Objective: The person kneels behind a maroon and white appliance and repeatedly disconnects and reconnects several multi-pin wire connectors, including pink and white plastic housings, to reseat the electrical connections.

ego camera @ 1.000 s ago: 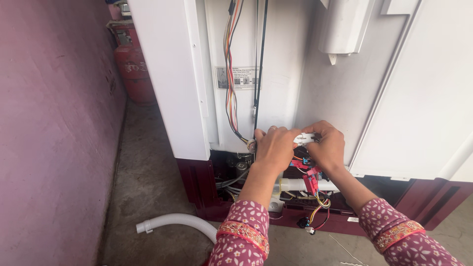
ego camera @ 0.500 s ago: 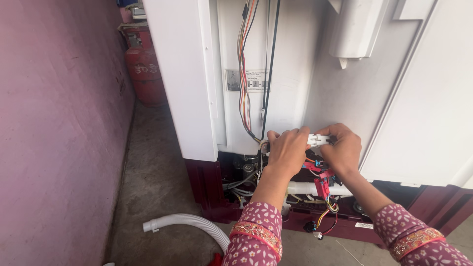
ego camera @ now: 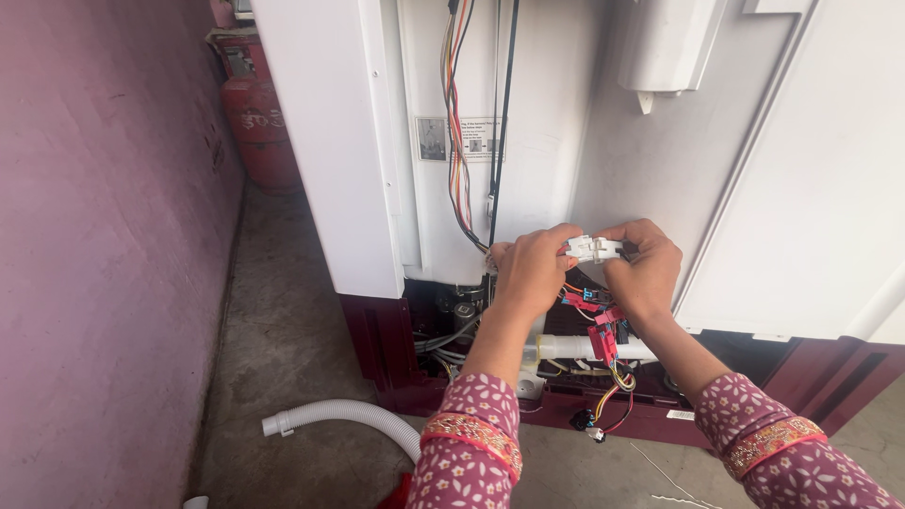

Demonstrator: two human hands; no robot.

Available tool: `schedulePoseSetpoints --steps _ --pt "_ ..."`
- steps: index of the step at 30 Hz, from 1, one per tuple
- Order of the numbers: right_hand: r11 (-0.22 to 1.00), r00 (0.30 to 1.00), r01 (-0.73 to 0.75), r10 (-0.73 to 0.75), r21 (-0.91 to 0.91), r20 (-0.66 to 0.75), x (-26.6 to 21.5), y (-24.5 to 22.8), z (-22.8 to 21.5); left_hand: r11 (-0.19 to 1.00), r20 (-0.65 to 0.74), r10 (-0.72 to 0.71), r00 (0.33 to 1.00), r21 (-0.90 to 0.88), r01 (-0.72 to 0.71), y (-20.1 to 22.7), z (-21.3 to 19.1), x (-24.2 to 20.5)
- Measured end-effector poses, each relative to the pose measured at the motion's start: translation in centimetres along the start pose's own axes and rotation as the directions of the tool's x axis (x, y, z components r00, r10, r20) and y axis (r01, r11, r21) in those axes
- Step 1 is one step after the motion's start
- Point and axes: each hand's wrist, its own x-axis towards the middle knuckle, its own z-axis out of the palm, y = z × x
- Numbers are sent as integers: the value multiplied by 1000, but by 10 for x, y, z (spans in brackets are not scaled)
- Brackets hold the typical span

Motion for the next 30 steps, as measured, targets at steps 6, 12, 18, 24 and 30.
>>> schedulePoseSetpoints --steps 6,12,18,24,30 --pt "1000 1000 -17 16 20 16 1 -1 0 1000 40 -25 999 12 25 1 -3 1" --pt "998 999 25 -23 -66 41 0 -5 -3 999 36 14 999 52 -15 4 -3 -3" --pt "982 995 85 -74 -168 70 -2 -13 -1 966 88 58 994 245 -78 8 -2 0" --pt "982 994 66 -48 -179 100 0 -13 1 953 60 129 990 267 -140 2 -1 -2" --pt "988 971 -151 156 -44 181 6 -12 3 949 70 173 982 255 -186 -8 1 -1"
